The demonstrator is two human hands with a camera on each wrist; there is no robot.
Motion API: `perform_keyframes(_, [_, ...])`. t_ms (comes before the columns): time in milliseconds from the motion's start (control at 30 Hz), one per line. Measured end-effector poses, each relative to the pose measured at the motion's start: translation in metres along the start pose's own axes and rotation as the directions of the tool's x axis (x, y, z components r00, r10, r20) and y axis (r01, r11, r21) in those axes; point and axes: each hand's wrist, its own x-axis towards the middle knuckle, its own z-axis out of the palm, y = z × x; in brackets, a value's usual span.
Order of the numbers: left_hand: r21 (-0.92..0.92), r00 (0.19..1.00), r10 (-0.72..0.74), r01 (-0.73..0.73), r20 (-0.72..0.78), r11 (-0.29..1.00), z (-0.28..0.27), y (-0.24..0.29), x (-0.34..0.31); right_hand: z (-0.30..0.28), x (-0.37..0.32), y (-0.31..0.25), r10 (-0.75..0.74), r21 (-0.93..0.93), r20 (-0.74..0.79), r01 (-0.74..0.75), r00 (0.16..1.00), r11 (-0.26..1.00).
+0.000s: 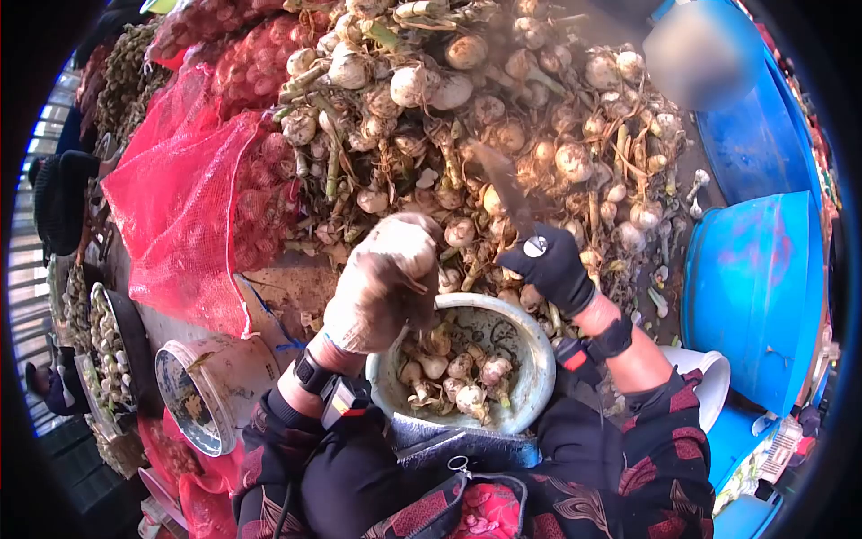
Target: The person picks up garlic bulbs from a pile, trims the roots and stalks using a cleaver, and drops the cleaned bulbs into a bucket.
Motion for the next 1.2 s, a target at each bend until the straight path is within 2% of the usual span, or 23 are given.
perform_keyframes(67, [-0.361, 1.0, 0.022, -0.027, -0.018, 0.932, 0.004, 0.0, 0.009, 0.014, -0.006, -0.039, 0.108, 0.375, 0.114, -0.143, 0.988, 0.916])
perform_keyframes(100, [-0.362, 1.0, 0.024, -0.028, -0.015, 0.932, 0.009, -0.002, 0.01, 0.022, -0.006, -0.046, 0.157, 0.565, 0.18, -0.233, 0.971, 0.791])
perform_keyframes(167, [-0.77, 0.972, -0.078, -0.124, -0.22, 0.626, 0.024, -0.007, 0.013, 0.026, -0.009, -0.049, 0.012, 0.316, 0.251, -0.093, 0.968, 0.944])
perform_keyframes(233, [-0.786, 0.96, -0.106, -0.147, -0.261, 0.6, 0.014, -0.024, 0.013, 0.03, -0.011, -0.06, 0.064, 0.28, 0.258, -0.138, 0.964, 0.95])
perform_keyframes(300, [-0.798, 0.945, -0.131, -0.174, -0.301, 0.577, 0.007, -0.026, 0.011, 0.035, -0.011, -0.054, -0.005, 0.317, 0.009, 0.002, 1.0, 0.948])
perform_keyframes(367, [-0.764, 1.0, -0.001, -0.017, -0.023, 0.645, 0.011, -0.004, 0.007, 0.025, -0.004, -0.043, 0.051, 0.348, 0.047, -0.064, 0.998, 0.935])
perform_keyframes(400, [-0.767, 0.986, -0.141, 0.157, 0.088, 0.622, 0.009, 0.011, 0.003, 0.018, -0.003, -0.042, 0.034, 0.332, 0.078, -0.058, 0.996, 0.941])
perform_keyframes(433, [-0.446, 0.988, -0.152, 0.148, 0.027, 0.883, -0.004, -0.002, 0.009, 0.01, -0.002, -0.043, 0.02, 0.317, 0.108, -0.053, 0.994, 0.947])
perform_keyframes(467, [-0.098, 0.972, -0.231, 0.235, 0.048, 0.967, -0.016, -0.006, 0.005, 0.005, -0.001, -0.042, 0.024, 0.318, 0.109, -0.058, 0.994, 0.946])
perform_keyframes(533, [0.521, 0.946, -0.3, 0.194, 0.127, 0.832, -0.008, 0.013, 0.006, -0.001, 0.002, -0.042, -0.104, -0.012, 0.182, 0.108, 0.978, 0.994])
perform_keyframes(633, [0.618, 0.832, -0.551, 0.4, 0.065, 0.677, 0.005, 0.005, 0.01, -0.002, 0.005, -0.043, -0.042, 0.097, 0.254, 0.018, 0.966, 0.995])
perform_keyframes(700, [0.559, 0.843, -0.534, 0.41, 0.07, 0.72, -0.008, -0.015, 0.009, -0.003, 0.008, -0.04, -0.039, -0.01, 0.234, 0.043, 0.971, 0.999])
perform_keyframes(733, [0.748, 0.941, -0.153, -0.134, 0.302, 0.65, -0.021, -0.028, 0.009, -0.004, 0.008, -0.027, -0.106, 0.005, 0.09, 0.106, 0.99, 0.994])
perform_keyframes(767, [0.724, 0.788, 0.161, -0.611, 0.594, 0.32, -0.032, -0.04, 0.011, -0.006, 0.008, -0.016, -0.172, 0.011, -0.055, 0.173, 0.984, 0.985])
perform_keyframes(800, [0.721, 0.792, 0.185, -0.608, 0.582, 0.334, -0.034, -0.043, 0.012, -0.012, 0.005, -0.026, -0.151, 0.03, 0.002, 0.151, 0.989, 0.988])
perform_keyframes(900, [0.751, 0.831, 0.193, -0.554, 0.521, 0.359, -0.032, -0.039, 0.012, -0.003, -0.008, -0.021, -0.294, -0.023, 0.109, 0.298, 0.95, 0.954])
perform_keyframes(933, [0.752, 0.832, 0.196, -0.553, 0.519, 0.358, -0.022, -0.029, 0.009, 0.003, -0.01, -0.02, -0.087, 0.013, 0.261, 0.086, 0.961, 0.996])
perform_keyframes(967, [0.645, 0.99, -0.03, -0.067, 0.139, 0.761, -0.009, -0.015, 0.001, 0.013, -0.004, -0.011, 0.13, -0.154, 0.385, -0.076, 0.914, 0.985])
perform_keyframes(1000, [0.249, 0.908, -0.396, 0.418, -0.135, 0.873, -0.003, -0.008, -0.005, 0.02, -0.006, 0.011, 0.133, -0.331, 0.438, 0.022, 0.889, 0.943])
perform_keyframes(1033, [-0.19, 0.903, -0.431, 0.423, -0.001, 0.886, -0.005, -0.012, -0.007, 0.023, -0.005, 0.02, 0.142, -0.488, 0.492, 0.137, 0.859, 0.862])
perform_keyframes(1133, [0.055, 0.891, -0.433, 0.43, 0.137, 0.901, -0.001, -0.015, -0.015, 0.022, -0.014, 0.036, 0.106, -0.41, 0.376, 0.063, 0.92, 0.91])
perform_keyframes(1167, [0.188, 0.926, -0.305, 0.266, 0.224, 0.946, 0.002, -0.008, -0.019, 0.017, -0.014, 0.038, 0.181, -0.286, 0.352, -0.079, 0.918, 0.955])
perform_keyframes(1200, [0.125, 0.877, -0.399, 0.379, 0.267, 0.917, 0.002, -0.013, -0.016, 0.012, -0.011, 0.031, 0.212, -0.262, 0.326, -0.128, 0.921, 0.956])
